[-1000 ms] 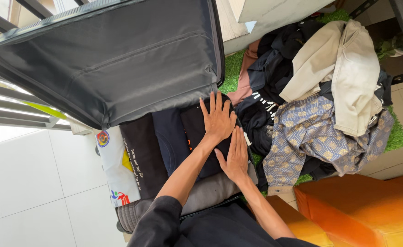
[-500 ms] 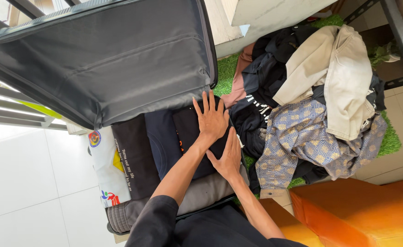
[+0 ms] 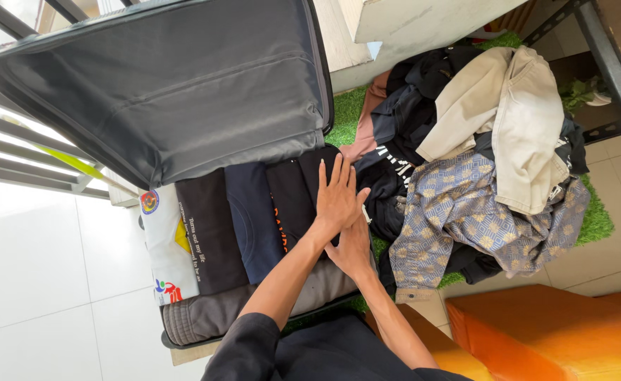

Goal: The person packs a suitcase by rolling and folding garments, then placing them into the open compartment.

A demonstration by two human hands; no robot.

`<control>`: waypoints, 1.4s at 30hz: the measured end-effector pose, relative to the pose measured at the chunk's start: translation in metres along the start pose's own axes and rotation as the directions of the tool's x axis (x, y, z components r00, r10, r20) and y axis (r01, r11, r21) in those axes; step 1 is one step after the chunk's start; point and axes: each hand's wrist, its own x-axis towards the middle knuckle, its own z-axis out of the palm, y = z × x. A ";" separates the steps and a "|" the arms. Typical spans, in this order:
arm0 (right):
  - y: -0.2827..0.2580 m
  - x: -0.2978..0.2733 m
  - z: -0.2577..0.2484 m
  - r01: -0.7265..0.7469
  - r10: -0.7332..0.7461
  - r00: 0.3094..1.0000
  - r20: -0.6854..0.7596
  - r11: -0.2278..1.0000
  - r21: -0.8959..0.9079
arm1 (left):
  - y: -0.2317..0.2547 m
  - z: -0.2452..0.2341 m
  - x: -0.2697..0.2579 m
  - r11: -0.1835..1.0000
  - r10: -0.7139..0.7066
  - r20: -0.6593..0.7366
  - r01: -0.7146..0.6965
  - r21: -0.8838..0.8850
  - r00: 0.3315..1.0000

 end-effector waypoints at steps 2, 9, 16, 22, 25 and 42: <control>0.000 -0.005 -0.002 0.044 -0.044 0.999 -0.006 0.999 -0.022 | -0.005 -0.003 -0.003 0.998 0.012 -0.065 -0.016 -0.064 0.998; -0.008 -0.036 -0.006 0.054 -0.054 0.999 0.008 0.990 -0.130 | -0.027 -0.006 -0.006 0.973 0.123 -0.128 -0.145 -0.179 0.984; -0.001 -0.060 -0.013 0.030 -0.020 0.998 0.055 0.983 -0.181 | -0.026 0.002 -0.001 0.979 0.077 -0.122 -0.098 -0.178 0.990; 0.003 -0.075 -0.018 -0.025 0.029 0.999 0.029 0.990 -0.138 | -0.021 0.007 -0.001 0.997 0.040 -0.039 -0.043 -0.068 0.998; 0.005 -0.077 -0.015 -0.011 0.014 1.000 0.025 0.991 -0.133 | -0.014 0.005 -0.005 1.000 0.008 -0.026 -0.008 -0.012 1.000; 0.016 -0.088 -0.003 -0.013 0.033 0.998 0.057 0.947 -0.322 | -0.003 -0.015 -0.081 0.993 0.027 -0.207 -0.050 -0.106 0.978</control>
